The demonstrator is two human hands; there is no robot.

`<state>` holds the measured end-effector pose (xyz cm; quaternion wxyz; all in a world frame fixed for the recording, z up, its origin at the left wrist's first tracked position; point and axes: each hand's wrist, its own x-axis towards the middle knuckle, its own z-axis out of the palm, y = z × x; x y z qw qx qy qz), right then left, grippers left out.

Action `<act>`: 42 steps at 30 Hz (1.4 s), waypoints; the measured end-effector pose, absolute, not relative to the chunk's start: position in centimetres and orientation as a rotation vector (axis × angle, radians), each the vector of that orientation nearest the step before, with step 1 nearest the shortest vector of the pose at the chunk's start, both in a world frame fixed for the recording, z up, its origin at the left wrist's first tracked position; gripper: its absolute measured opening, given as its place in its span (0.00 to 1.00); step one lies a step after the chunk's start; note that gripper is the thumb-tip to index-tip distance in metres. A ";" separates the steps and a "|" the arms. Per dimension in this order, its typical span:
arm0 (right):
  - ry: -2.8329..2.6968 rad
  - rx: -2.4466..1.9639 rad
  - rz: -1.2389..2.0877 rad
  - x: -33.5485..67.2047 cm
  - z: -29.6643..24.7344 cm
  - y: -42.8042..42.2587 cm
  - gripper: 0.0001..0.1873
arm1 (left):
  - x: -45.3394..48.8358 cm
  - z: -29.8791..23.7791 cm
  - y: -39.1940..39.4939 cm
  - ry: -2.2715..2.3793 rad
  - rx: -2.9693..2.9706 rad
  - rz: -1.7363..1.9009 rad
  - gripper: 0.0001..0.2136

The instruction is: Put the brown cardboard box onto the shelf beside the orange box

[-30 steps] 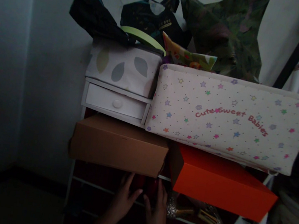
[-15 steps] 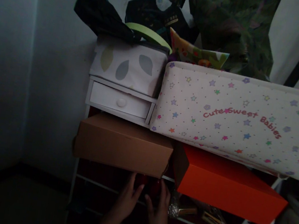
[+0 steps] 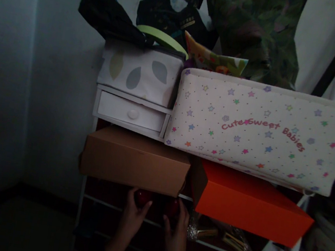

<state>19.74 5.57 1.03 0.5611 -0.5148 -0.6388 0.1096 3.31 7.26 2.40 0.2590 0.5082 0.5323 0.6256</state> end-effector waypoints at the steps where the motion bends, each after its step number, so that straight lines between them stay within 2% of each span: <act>1: -1.505 -1.213 0.249 19.8 1.0 5.6 0.30 | 2.9 2.5 7.3 1.472 1.352 1.706 0.29; 5: -1.492 -1.216 0.220 20.1 0.8 5.5 0.31 | 0.8 2.2 7.9 1.624 1.260 1.707 0.29; 11: -1.455 -1.212 0.218 20.2 0.5 5.3 0.31 | -2.2 0.9 8.6 1.853 1.141 1.565 0.20; 17: -1.435 -1.226 0.160 20.2 0.1 5.8 0.32 | -2.8 0.7 8.4 2.112 1.301 1.493 0.24; 26: -1.555 -1.228 0.122 20.3 0.8 5.2 0.30 | -3.1 0.3 8.5 2.137 1.438 1.533 0.22; 28: -1.647 -1.226 0.102 20.4 0.9 4.9 0.33 | -3.1 0.2 8.4 2.126 1.452 1.553 0.21; 32: -1.822 -1.283 0.044 20.6 0.5 5.0 0.45 | -3.0 0.0 8.5 2.086 1.476 1.603 0.18; 34: -1.907 -1.333 -0.009 20.7 0.1 5.2 0.48 | -2.9 -0.1 8.5 2.057 1.491 1.622 0.18; 42: -2.036 -1.277 -0.258 20.6 -0.9 4.3 0.43 | -3.3 0.1 8.4 2.006 1.444 1.696 0.20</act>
